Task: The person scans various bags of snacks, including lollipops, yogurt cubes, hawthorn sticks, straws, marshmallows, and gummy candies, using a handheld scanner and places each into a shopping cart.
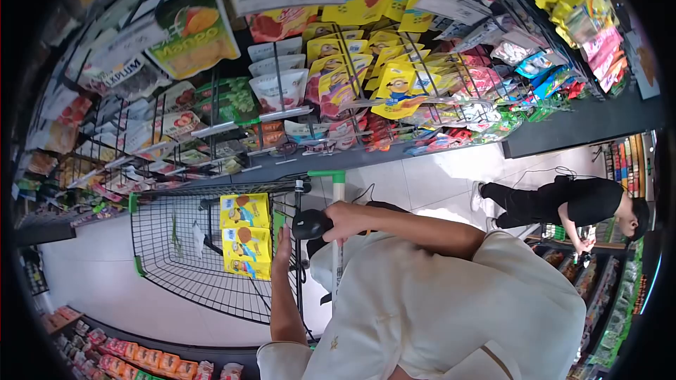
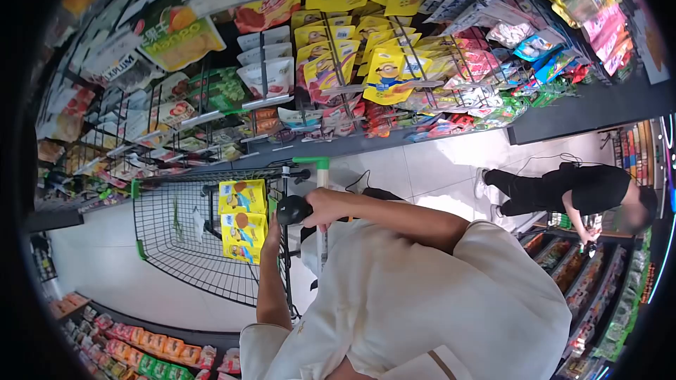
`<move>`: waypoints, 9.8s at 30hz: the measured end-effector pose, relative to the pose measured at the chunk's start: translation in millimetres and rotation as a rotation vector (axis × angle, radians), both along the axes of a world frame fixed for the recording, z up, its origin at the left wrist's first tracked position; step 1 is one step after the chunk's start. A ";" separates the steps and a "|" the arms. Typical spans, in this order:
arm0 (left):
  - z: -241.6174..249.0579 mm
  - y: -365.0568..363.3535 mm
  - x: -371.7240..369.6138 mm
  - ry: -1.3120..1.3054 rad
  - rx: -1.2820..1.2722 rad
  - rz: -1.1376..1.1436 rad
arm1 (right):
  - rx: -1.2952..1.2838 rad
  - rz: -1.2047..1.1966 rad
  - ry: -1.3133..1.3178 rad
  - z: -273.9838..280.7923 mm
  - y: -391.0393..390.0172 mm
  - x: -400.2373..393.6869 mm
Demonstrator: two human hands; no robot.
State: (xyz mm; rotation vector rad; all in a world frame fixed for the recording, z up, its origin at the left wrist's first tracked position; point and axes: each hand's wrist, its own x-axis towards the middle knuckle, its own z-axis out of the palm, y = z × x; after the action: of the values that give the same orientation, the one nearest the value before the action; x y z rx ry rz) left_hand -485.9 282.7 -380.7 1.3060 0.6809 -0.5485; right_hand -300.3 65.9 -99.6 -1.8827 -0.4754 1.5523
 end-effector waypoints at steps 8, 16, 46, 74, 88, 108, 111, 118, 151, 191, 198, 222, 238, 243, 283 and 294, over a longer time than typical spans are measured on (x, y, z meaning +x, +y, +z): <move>3.0 2.6 12.1 -0.005 0.207 -0.040 | 0.214 0.046 -0.059 -7.3 -38.9 -0.3; 84.0 -12.0 92.4 -0.147 0.610 0.267 | 0.357 0.143 -0.076 -34.6 -77.0 4.0; 330.2 -424.5 532.1 -1.108 0.554 -0.220 | 0.593 -0.666 -0.379 2.6 -358.6 70.9; 463.1 -443.5 318.5 -0.873 0.511 -0.212 | 1.073 -1.359 -0.306 74.4 -468.0 91.7; 310.1 -359.7 265.2 -0.468 -0.408 0.491 | 0.882 -0.609 -0.386 73.5 -372.2 44.1; 282.5 -193.8 172.1 -0.954 -1.006 0.648 | 0.562 -0.174 0.285 91.2 -244.7 69.0; 278.6 -177.7 145.4 -0.811 -0.891 0.843 | 0.617 -0.193 0.282 94.0 -210.1 57.8; 249.5 -130.6 84.0 -0.425 -0.150 1.140 | 0.649 -0.038 0.193 84.4 -136.2 33.7; -143.3 263.6 29.2 -0.264 0.047 1.437 | 0.152 -0.526 0.575 -18.0 -7.0 7.1; 353.3 -402.8 541.3 -0.972 0.532 -0.302 | 0.555 -0.824 -0.056 11.4 -360.8 61.3; 322.8 -433.2 562.1 -1.008 0.363 -0.057 | 0.839 -1.188 -0.235 47.4 -422.1 72.5; 441.2 -451.3 323.2 -0.941 0.384 -0.085 | 1.178 -1.256 -0.133 69.1 -466.8 159.1; 435.1 -435.4 277.2 -0.893 0.129 -0.116 | 1.148 -1.341 -0.258 86.7 -467.7 103.9; 430.6 -431.0 268.2 -0.945 0.132 -0.156 | 1.138 -1.308 -0.212 85.4 -473.3 93.1; 234.4 -108.8 54.3 -0.573 -0.310 1.303 | 0.595 -0.321 0.565 92.2 -72.0 28.5; 103.1 52.2 -46.6 -0.289 -0.004 1.515 | 0.127 -0.297 0.587 37.0 25.6 6.7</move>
State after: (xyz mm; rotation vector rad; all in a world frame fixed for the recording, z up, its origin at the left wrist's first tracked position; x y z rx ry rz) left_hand -532.5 334.9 -277.6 0.5367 1.1720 0.8477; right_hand -293.6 91.5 -62.6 -1.2476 -0.0254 1.7185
